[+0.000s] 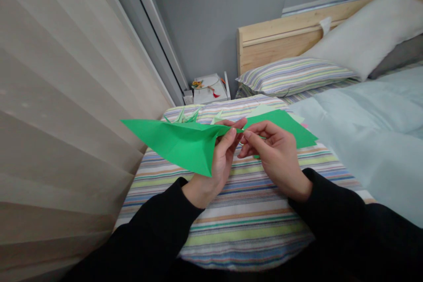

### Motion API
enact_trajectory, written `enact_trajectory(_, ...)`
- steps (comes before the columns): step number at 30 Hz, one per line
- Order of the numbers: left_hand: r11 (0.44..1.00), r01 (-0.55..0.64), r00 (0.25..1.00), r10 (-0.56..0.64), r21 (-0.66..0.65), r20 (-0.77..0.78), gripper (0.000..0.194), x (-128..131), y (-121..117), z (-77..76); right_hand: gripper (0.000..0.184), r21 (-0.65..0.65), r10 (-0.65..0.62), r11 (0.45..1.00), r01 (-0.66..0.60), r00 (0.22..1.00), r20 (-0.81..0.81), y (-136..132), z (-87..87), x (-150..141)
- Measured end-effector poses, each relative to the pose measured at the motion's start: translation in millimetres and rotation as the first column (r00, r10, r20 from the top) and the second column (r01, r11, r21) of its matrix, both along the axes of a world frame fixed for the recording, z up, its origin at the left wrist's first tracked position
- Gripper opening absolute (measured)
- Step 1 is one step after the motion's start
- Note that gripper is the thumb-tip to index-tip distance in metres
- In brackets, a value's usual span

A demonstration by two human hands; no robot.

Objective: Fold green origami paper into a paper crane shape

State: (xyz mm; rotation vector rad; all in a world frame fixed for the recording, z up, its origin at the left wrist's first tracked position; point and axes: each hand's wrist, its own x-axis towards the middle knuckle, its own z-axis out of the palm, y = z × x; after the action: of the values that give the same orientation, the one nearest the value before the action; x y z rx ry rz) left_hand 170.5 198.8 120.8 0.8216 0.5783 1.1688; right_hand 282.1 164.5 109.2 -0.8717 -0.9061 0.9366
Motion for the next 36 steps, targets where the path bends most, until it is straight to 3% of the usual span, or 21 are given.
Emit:
enact_trajectory(5,1.0,0.003,1.0,-0.003,0.026,0.025,0.011,-3.0,1.1,1.9,0.026,0.015,-0.026,1.0,0.027,0.999,-0.043,-1.0,-0.8,2.7)
enact_trajectory(11,0.995,0.087,0.996,-0.088,0.051,0.032,0.014,-3.0,-2.4,3.3,0.023,0.073,0.035,0.997,-0.039,0.998,0.058,-6.0,0.5,-1.2)
enact_trajectory(24,0.966,0.25,0.968,-0.251,0.074,0.009,0.025,-3.9,-2.8,3.9,0.011,0.189,-0.104,0.979,0.077,0.985,0.137,-9.0,-2.8,-2.8)
enact_trajectory(36,0.985,0.171,0.985,-0.17,0.038,-0.034,0.025,-2.9,1.8,0.9,0.015,0.181,-0.104,0.979,0.088,0.991,0.08,-4.5,-4.3,-2.2)
